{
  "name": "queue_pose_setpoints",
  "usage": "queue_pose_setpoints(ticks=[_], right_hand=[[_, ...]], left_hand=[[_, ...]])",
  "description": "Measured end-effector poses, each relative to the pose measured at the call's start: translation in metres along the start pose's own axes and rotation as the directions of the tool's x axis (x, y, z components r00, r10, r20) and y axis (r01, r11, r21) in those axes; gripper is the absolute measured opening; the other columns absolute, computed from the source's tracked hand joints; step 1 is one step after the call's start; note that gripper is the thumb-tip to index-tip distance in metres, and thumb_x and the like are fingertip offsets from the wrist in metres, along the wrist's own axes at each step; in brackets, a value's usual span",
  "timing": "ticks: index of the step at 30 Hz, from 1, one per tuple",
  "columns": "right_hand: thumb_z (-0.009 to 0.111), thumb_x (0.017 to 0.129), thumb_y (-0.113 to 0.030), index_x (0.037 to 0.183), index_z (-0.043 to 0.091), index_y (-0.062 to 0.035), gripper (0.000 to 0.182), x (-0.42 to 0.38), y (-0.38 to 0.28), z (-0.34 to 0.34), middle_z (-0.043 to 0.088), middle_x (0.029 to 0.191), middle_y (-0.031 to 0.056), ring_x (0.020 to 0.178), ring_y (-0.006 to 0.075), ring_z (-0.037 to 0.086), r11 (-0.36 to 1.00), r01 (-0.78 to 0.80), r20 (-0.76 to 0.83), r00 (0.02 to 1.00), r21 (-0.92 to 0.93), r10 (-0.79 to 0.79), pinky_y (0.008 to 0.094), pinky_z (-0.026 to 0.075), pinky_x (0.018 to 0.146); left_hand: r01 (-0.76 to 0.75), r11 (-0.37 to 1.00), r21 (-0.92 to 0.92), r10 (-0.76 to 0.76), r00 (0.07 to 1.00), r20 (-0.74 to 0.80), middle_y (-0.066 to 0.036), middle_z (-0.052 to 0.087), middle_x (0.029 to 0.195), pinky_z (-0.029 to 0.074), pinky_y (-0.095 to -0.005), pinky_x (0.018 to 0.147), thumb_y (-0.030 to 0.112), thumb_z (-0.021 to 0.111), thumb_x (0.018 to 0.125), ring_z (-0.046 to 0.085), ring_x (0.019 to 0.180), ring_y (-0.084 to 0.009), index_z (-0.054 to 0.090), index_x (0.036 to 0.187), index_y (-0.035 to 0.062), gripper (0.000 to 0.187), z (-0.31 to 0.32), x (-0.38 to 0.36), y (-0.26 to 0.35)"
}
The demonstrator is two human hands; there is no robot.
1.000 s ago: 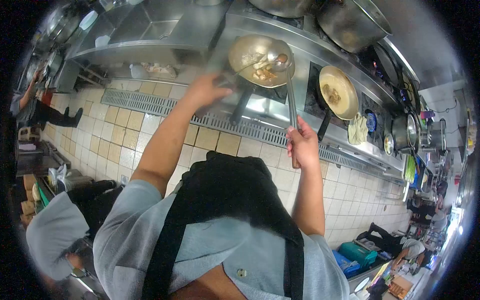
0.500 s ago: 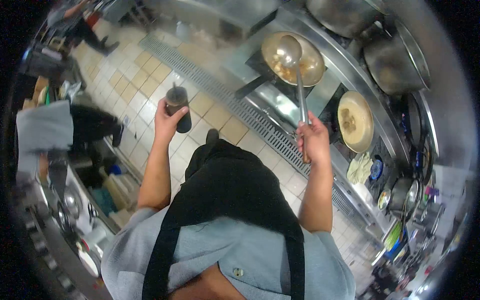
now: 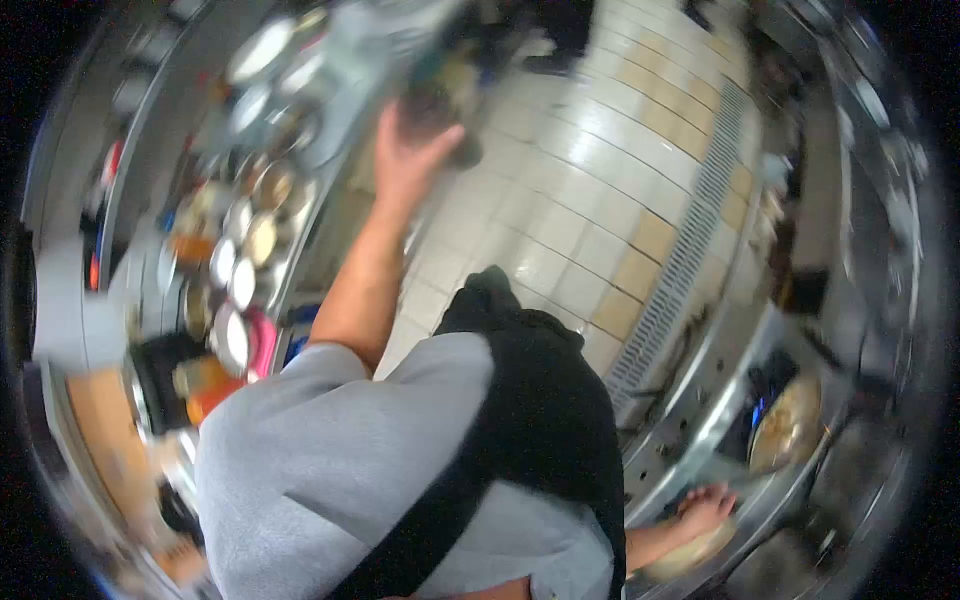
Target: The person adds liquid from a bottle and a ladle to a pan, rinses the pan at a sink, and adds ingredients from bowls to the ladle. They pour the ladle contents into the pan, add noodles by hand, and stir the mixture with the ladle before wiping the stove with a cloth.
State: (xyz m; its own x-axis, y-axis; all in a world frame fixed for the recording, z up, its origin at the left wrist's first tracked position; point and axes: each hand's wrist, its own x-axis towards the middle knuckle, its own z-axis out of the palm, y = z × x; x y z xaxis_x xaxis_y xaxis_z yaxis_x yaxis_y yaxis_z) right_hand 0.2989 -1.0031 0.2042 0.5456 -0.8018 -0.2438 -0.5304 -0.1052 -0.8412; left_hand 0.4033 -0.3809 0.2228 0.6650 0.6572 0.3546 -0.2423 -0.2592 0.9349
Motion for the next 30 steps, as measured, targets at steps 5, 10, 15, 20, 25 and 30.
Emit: queue_pose_setpoints(ticks=[5,10,15,20,25,30], right_hand=[[0.047,0.097,-0.036,0.088,0.048,-0.0113,0.026,0.072,0.023,-0.02,0.053,0.077,0.0048,0.069,0.0214,0.054,0.97,-0.23,0.478,0.845,-0.081,0.24,0.0316,0.047,0.057],[0.038,0.099,-0.033,0.089,0.049,-0.0071,0.03,0.033,0.017,0.039,0.056,0.087,0.0091,0.078,0.026,0.055,0.997,0.045,0.166,0.985,-0.058,-0.035,0.0374,0.05,0.075],[0.039,0.098,-0.026,0.099,0.052,-0.0012,0.028,0.018,0.011,0.061,0.059,0.09,0.012,0.081,0.0253,0.06,0.981,0.123,0.121,0.987,-0.149,-0.105,0.0371,0.053,0.074],[0.04,0.097,-0.019,0.109,0.055,0.0046,0.03,0.024,0.014,0.056,0.063,0.093,0.015,0.084,0.0245,0.064,0.963,0.18,0.108,0.981,-0.201,-0.161,0.0369,0.056,0.074],[0.055,0.092,-0.03,0.113,0.057,0.0016,0.038,0.088,0.04,0.031,0.064,0.099,0.0155,0.08,0.0246,0.062,1.0,0.02,0.007,1.0,0.012,-0.02,0.0322,0.053,0.063],[0.053,0.092,-0.02,0.133,0.045,-0.0097,0.043,-0.031,-0.02,0.036,0.061,0.09,0.0059,0.066,0.0105,0.053,0.982,-0.031,0.026,0.999,0.186,0.026,0.0237,0.043,0.052]], left_hand=[[-0.108,0.95,0.295,0.207,0.921,-0.331,-0.008,0.061,0.104,0.045,-0.031,0.087,0.017,0.085,0.067,0.059,0.092,-0.0155,0.048,0.114,0.0005,0.063,-0.161,0.012,0.044],[-0.133,0.889,0.439,0.386,0.734,-0.558,-0.007,0.063,0.1,0.048,-0.0288,0.082,0.01,0.083,0.068,0.061,0.088,-0.0142,0.051,0.107,0.0026,0.05,-0.321,-0.007,0.077],[0.192,0.769,0.61,0.454,0.508,-0.732,-0.011,0.063,0.101,0.049,-0.032,0.082,0.016,0.083,0.067,0.062,0.089,-0.0181,0.05,0.109,-0.0051,0.058,-0.46,-0.032,0.057],[0.468,0.608,0.642,0.406,0.511,-0.757,-0.016,0.063,0.104,0.045,-0.0356,0.088,0.023,0.084,0.064,0.061,0.096,-0.0253,0.054,0.108,-0.0056,0.06,-0.533,-0.049,-0.002],[0.665,0.277,0.693,0.242,0.65,-0.72,-0.024,0.063,0.107,0.047,-0.0414,0.087,0.04,0.078,0.068,0.062,0.093,-0.0334,0.055,0.11,-0.0118,0.071,-0.576,-0.035,-0.027],[0.125,-0.512,0.85,0.122,0.99,-0.072,-0.01,0.066,0.082,0.051,-0.0398,0.064,0.016,0.056,0.083,0.063,0.072,-0.0248,0.037,0.137,0.0464,0.065,-0.692,-0.056,-0.116]])
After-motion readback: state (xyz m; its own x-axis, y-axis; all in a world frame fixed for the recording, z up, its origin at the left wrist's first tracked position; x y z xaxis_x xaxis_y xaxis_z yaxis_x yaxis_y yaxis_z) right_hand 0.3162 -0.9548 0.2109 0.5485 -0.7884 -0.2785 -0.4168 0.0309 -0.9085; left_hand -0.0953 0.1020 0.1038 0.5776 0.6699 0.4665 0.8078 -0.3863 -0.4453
